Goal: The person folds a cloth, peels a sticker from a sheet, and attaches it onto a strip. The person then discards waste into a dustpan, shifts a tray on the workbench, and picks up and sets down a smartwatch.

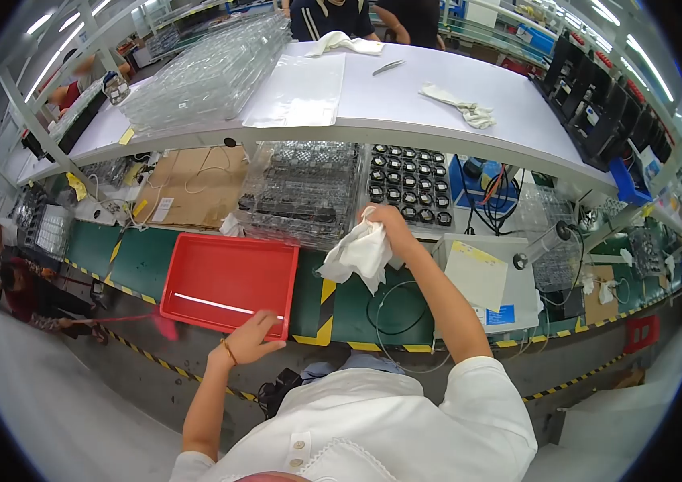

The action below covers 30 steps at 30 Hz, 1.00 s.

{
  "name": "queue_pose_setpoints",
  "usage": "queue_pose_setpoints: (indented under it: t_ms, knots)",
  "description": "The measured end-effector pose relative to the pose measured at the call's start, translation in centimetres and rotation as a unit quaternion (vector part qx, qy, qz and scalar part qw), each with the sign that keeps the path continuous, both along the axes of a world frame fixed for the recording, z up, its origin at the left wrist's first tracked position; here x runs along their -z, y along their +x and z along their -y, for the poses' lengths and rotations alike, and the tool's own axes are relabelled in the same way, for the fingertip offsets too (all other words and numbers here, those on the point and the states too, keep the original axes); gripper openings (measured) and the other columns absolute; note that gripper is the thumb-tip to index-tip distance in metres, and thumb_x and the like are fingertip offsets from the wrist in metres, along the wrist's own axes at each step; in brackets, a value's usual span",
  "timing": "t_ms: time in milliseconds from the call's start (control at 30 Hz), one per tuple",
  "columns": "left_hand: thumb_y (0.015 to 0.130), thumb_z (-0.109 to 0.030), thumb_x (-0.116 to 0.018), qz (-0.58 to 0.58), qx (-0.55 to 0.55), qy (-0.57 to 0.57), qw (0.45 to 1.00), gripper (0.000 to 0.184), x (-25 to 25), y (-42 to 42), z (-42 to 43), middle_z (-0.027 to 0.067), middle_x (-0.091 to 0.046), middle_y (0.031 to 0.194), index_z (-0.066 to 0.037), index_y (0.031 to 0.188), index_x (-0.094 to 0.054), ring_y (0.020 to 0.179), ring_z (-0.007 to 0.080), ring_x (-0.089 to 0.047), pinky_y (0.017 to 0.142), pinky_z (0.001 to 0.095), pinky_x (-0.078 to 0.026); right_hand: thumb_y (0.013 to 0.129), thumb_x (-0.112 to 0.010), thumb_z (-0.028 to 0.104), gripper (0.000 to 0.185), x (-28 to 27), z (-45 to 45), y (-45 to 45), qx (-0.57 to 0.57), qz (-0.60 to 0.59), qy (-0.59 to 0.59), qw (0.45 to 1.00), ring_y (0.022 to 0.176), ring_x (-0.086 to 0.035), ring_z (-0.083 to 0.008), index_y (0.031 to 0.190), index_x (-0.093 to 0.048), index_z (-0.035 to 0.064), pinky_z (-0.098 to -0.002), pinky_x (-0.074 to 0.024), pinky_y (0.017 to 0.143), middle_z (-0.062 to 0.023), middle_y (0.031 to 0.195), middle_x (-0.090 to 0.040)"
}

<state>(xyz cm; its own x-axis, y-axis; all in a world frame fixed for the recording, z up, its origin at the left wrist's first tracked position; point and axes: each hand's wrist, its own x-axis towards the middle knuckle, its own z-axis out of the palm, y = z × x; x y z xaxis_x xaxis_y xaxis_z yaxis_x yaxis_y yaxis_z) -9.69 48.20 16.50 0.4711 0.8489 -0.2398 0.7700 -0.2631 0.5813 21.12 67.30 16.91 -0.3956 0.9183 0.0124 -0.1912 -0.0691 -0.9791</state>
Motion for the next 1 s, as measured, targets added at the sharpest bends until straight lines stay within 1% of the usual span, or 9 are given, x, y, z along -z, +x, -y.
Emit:
queue_pose_setpoints:
  t_ms: [33,200,267,300,433,500,633,800,1000]
  knots:
    - [0.075,-0.034,-0.061,0.034,0.009,0.075,0.997,0.06,0.0,0.6,-0.7,0.022,-0.033,0.124,0.001,0.119,-0.038,0.112,0.0378,-0.038,0.092,0.0399,-0.035,0.07,-0.048,0.017,0.02,-1.9,0.7,-0.4,-0.079,-0.111,-0.033,0.99,0.067,-0.053,-0.0141,0.076,-0.056,-0.0006,-0.0265,-0.0424,0.063,-0.0061,0.072,-0.055]
    - [0.07,-0.029,-0.068,0.196,-0.012,0.21,0.958,0.087,-5.2,5.9,-3.6,0.0224,-0.016,0.135,-0.001,0.132,-0.014,0.124,0.0369,-0.023,0.101,0.0377,-0.025,0.068,-0.056,0.023,0.026,-5.2,4.4,-3.6,-0.103,-0.056,-0.052,0.992,0.066,-0.055,-0.0134,0.078,-0.056,-0.0008,-0.0246,-0.0437,0.061,-0.0062,0.073,-0.056]
    - [0.073,-0.024,-0.067,0.294,0.006,0.152,0.944,0.087,-5.2,7.1,-4.1,0.019,-0.018,0.135,-0.002,0.133,-0.009,0.123,0.03,-0.026,0.099,0.0348,-0.026,0.077,-0.052,0.012,0.013,-5.6,6.0,-5.0,-0.085,-0.002,-0.053,0.995,0.065,-0.052,-0.0066,0.081,-0.056,0.0006,-0.0214,-0.0421,0.061,-0.0005,0.073,-0.056]
    - [0.077,-0.021,-0.063,0.461,-0.021,0.007,0.887,0.072,-6.3,8.1,-3.1,0.015,-0.034,0.127,-0.001,0.131,-0.02,0.116,0.022,-0.037,0.095,0.0313,-0.032,0.078,-0.052,0.012,0.012,-5.8,6.3,-5.2,-0.132,0.006,-0.028,0.991,0.064,-0.05,-0.0052,0.081,-0.056,0.0013,-0.0208,-0.0409,0.059,0.0007,0.072,-0.055]
    - [0.083,-0.017,-0.056,0.329,0.049,-0.148,0.931,0.054,-4.3,6.4,-3.0,0.0086,-0.046,0.118,0.0,0.128,-0.03,0.112,0.0153,-0.041,0.093,0.0281,-0.033,0.078,-0.05,0.01,0.01,-6.7,7.5,-5.9,-0.18,0.021,0.015,0.983,0.064,-0.046,-0.0034,0.079,-0.056,0.0019,-0.0203,-0.0379,0.056,0.0025,0.07,-0.053]
    - [0.089,-0.026,-0.048,0.53,-0.13,-0.208,0.811,0.039,-4.7,6.4,-1.9,0.003,-0.055,0.103,-0.002,0.119,-0.045,0.095,0.0097,-0.051,0.082,0.0244,-0.041,0.074,-0.048,0.01,0.013,-6.4,7.1,-5.5,-0.198,0.003,0.022,0.98,0.065,-0.048,-0.0049,0.079,-0.056,0.0009,-0.0202,-0.0386,0.058,0.0007,0.071,-0.053]
    - [0.09,-0.026,-0.044,0.543,-0.216,-0.257,0.769,0.036,-6.3,4.9,-1.5,0.0017,-0.054,0.103,-0.002,0.117,-0.045,0.091,0.0082,-0.05,0.08,0.024,-0.041,0.071,-0.047,0.013,0.016,-5.0,7.0,-6.0,-0.204,-0.012,-0.063,0.977,0.066,-0.05,-0.0094,0.077,-0.056,0.0009,-0.0223,-0.0408,0.062,-0.0018,0.074,-0.053]
    - [0.089,-0.018,-0.045,0.475,-0.244,-0.057,0.843,0.028,-5.7,3.2,-0.7,0.0047,-0.057,0.097,0.001,0.108,-0.051,0.085,0.0114,-0.052,0.075,0.0241,-0.041,0.076,-0.046,0.012,0.016,-3.1,7.6,-9.3,-0.238,0.071,-0.107,0.963,0.066,-0.049,-0.0075,0.085,-0.055,0.0035,-0.0216,-0.0395,0.062,-0.0002,0.075,-0.053]
    - [0.087,-0.022,-0.047,0.374,-0.372,0.015,0.849,0.027,-5.4,1.1,1.1,0.0086,-0.06,0.081,0.002,0.098,-0.055,0.078,0.0112,-0.055,0.069,0.0258,-0.043,0.082,-0.051,0.022,0.021,-3.9,9.4,-11.8,-0.149,0.273,0.138,0.941,0.063,-0.056,-0.0182,0.09,-0.051,0.0022,-0.029,-0.0409,0.056,-0.0094,0.071,-0.058]
